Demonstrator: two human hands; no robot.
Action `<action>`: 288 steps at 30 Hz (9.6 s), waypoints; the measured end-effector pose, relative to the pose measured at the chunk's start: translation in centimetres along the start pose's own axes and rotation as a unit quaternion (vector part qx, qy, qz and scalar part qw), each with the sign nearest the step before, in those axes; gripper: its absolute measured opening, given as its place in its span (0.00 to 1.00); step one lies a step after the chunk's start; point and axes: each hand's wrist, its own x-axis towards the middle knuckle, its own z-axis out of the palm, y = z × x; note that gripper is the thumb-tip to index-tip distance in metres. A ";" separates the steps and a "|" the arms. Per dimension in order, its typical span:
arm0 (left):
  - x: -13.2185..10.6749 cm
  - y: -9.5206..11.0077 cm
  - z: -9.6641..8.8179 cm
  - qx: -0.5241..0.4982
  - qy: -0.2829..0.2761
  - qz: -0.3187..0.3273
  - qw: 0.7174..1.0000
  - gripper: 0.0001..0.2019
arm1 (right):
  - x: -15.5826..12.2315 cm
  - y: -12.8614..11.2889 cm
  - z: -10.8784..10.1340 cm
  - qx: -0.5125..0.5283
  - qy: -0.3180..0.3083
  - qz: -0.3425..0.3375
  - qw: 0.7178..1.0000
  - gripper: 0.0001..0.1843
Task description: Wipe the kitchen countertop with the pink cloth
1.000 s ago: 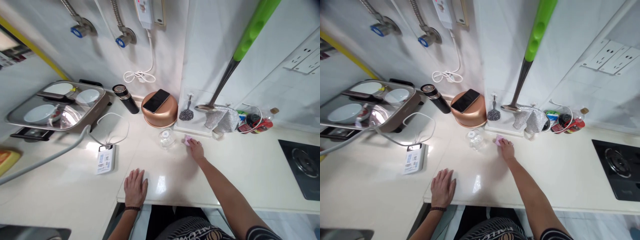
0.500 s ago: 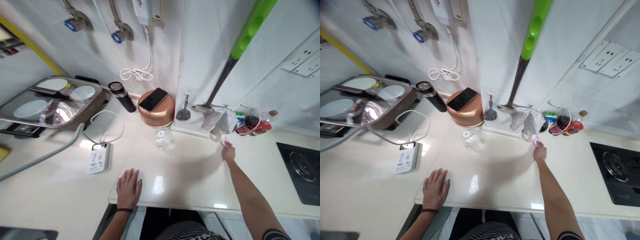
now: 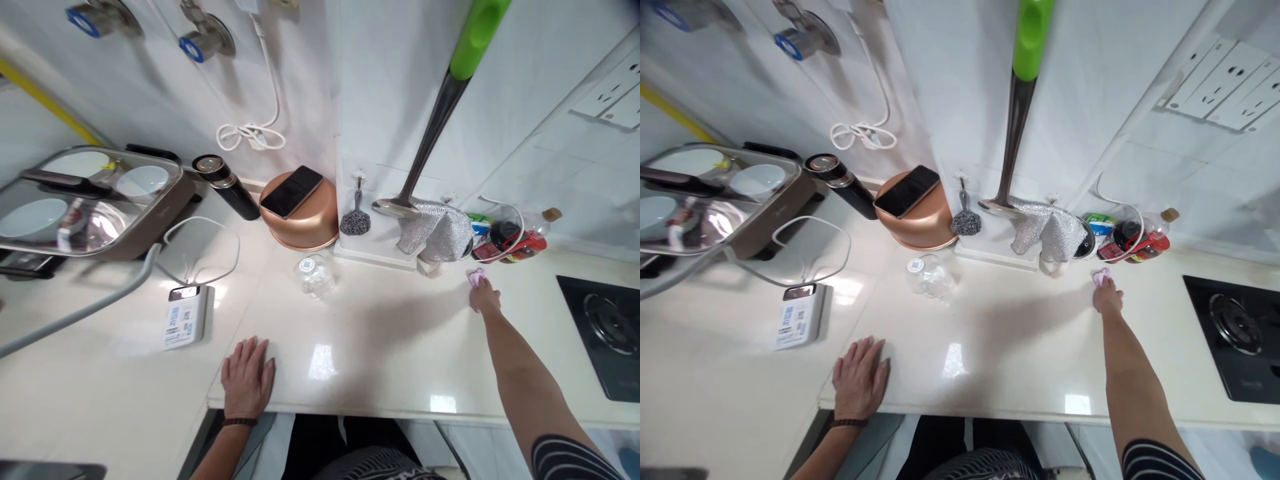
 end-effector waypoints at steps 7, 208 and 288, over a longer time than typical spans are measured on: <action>0.1 0.2 -0.2 -0.008 -0.010 -0.002 1.000 0.26 | -9.2 -1.7 2.1 0.017 0.029 -0.034 0.999 0.32; -0.7 7.8 -1.7 -0.083 -0.143 0.095 0.982 0.44 | -27.6 -2.3 6.8 0.082 0.019 -0.048 0.995 0.24; 18.2 10.6 4.2 -0.407 -0.018 -0.098 0.908 0.48 | -30.3 4.9 8.8 0.133 0.001 0.054 0.990 0.23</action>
